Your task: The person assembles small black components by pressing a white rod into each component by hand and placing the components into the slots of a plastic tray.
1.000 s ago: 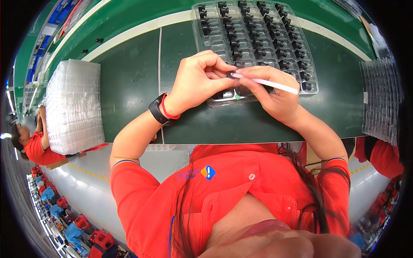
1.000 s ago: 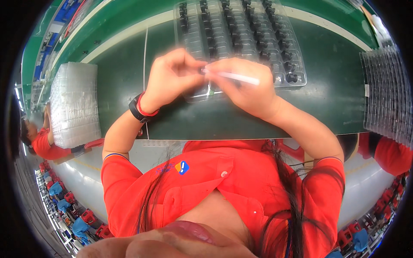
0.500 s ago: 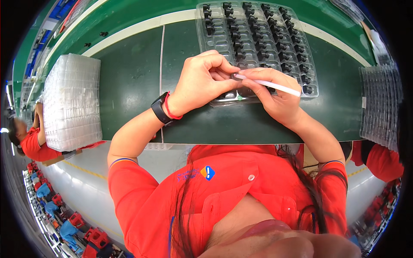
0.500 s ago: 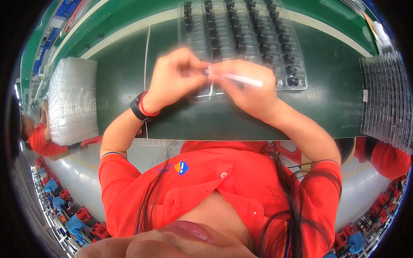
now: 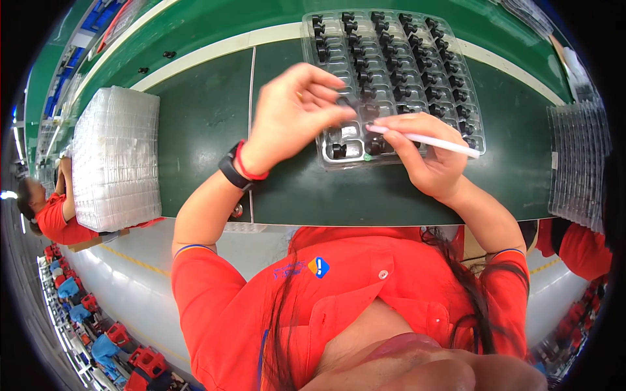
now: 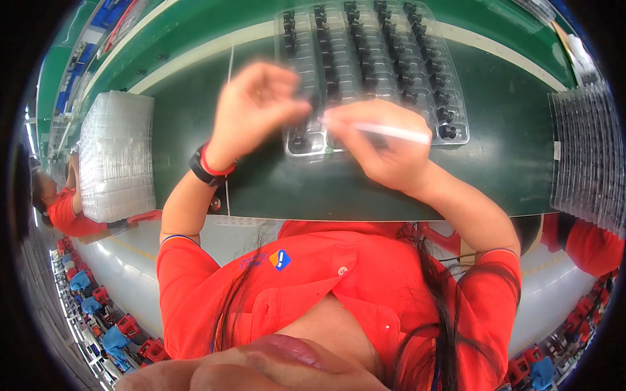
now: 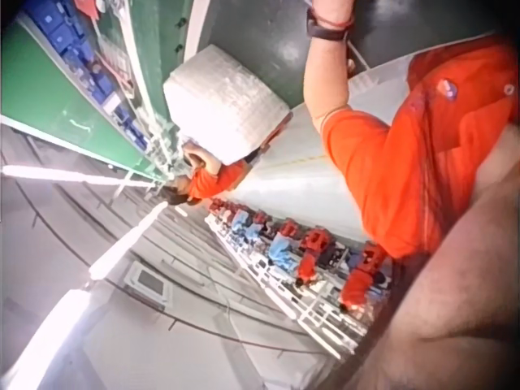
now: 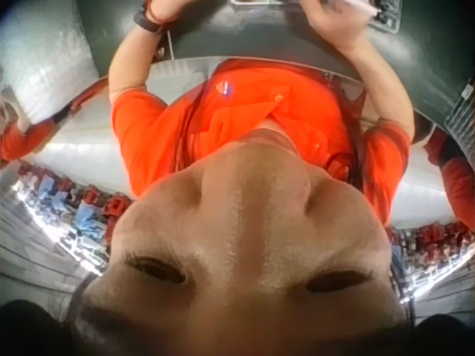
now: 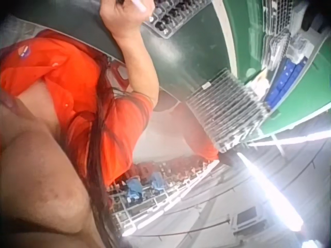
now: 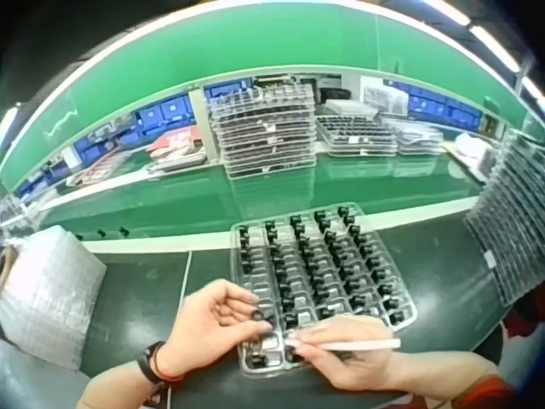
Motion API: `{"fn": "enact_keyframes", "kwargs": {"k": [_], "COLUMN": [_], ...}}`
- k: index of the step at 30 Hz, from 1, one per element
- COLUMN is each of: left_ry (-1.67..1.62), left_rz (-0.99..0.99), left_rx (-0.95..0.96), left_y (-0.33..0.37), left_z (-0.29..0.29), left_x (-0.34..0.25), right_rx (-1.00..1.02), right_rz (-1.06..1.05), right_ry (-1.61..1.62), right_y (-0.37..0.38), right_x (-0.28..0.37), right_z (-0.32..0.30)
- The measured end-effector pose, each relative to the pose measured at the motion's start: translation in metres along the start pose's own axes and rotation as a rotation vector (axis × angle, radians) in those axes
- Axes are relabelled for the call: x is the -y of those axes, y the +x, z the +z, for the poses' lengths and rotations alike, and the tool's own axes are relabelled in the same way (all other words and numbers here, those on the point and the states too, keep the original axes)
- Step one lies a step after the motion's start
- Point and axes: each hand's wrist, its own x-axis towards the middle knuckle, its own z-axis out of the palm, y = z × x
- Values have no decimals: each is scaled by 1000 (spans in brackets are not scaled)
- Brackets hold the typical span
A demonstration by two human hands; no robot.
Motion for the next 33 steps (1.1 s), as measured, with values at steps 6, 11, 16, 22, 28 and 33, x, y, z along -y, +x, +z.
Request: {"fn": "enact_keyframes", "kwargs": {"k": [6, 11, 16, 22, 28, 33], "left_ry": [415, 792, 974, 1054, 1277, 1224], "left_rz": [307, 653, 666, 616, 130, 21], "left_rx": [-213, -178, -161, -408, -808, -672], "left_y": [27, 37, 35, 78, 100, 102], "left_z": [-26, -17, -17, -93, -236, -271], "left_x": [14, 25, 28, 57, 149, 160], "right_rx": [110, 42, 149, 116, 128, 125], "right_rz": [-59, -75, -62, -16, -44, -53], "right_ry": [0, 7, -31, -11, -9, -28], "right_y": [-3, -3, 2, -3, 0, 2], "right_x": [2, 0, 2, 4, 5, 3], "right_z": [-2, 4, 1, -2, -1, 3]}}
